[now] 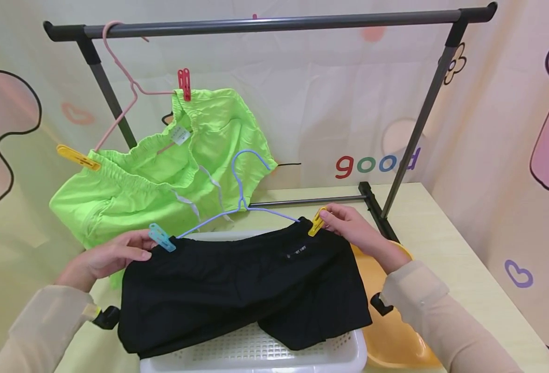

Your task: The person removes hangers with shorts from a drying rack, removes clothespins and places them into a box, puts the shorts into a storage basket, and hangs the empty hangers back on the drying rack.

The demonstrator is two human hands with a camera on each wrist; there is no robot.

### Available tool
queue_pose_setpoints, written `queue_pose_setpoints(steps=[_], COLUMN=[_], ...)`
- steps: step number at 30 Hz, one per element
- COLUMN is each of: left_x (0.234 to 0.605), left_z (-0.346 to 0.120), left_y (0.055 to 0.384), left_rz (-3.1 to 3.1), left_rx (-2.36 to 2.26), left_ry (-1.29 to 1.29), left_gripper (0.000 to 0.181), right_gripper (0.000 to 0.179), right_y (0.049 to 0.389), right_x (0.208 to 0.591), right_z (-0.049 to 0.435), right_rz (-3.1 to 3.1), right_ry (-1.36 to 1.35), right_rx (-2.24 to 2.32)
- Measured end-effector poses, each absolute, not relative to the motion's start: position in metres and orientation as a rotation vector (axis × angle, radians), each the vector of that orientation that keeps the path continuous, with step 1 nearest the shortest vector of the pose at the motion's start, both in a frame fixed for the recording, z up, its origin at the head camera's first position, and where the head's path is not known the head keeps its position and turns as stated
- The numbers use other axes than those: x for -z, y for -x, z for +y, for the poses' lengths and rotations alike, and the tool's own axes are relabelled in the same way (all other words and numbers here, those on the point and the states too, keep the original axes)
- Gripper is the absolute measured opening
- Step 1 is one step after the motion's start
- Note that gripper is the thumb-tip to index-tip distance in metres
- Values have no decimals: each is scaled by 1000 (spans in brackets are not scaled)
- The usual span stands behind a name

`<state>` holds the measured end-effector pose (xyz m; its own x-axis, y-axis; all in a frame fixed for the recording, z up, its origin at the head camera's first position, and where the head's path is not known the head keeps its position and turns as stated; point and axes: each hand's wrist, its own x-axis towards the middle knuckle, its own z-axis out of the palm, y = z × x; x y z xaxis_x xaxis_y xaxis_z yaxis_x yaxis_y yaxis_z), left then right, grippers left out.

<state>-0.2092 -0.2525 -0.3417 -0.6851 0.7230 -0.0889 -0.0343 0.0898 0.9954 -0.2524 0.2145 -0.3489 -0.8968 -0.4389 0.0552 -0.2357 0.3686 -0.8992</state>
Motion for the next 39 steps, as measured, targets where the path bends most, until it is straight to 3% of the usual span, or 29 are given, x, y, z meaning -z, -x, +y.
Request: queue_pose_setpoints(steps=[9, 39], left_x=[334, 327], left_z=[-243, -217], left_y=[211, 207], left_rz=[1959, 2309], left_rx=[-1522, -1453], left_ry=[-616, -477], left_gripper=[43, 41], right_gripper=[31, 28], right_y=[252, 250], right_x=[351, 349], right_z=[215, 218], right_rz=[2429, 2494], right_ry=[592, 598], right_rx=[1571, 1565])
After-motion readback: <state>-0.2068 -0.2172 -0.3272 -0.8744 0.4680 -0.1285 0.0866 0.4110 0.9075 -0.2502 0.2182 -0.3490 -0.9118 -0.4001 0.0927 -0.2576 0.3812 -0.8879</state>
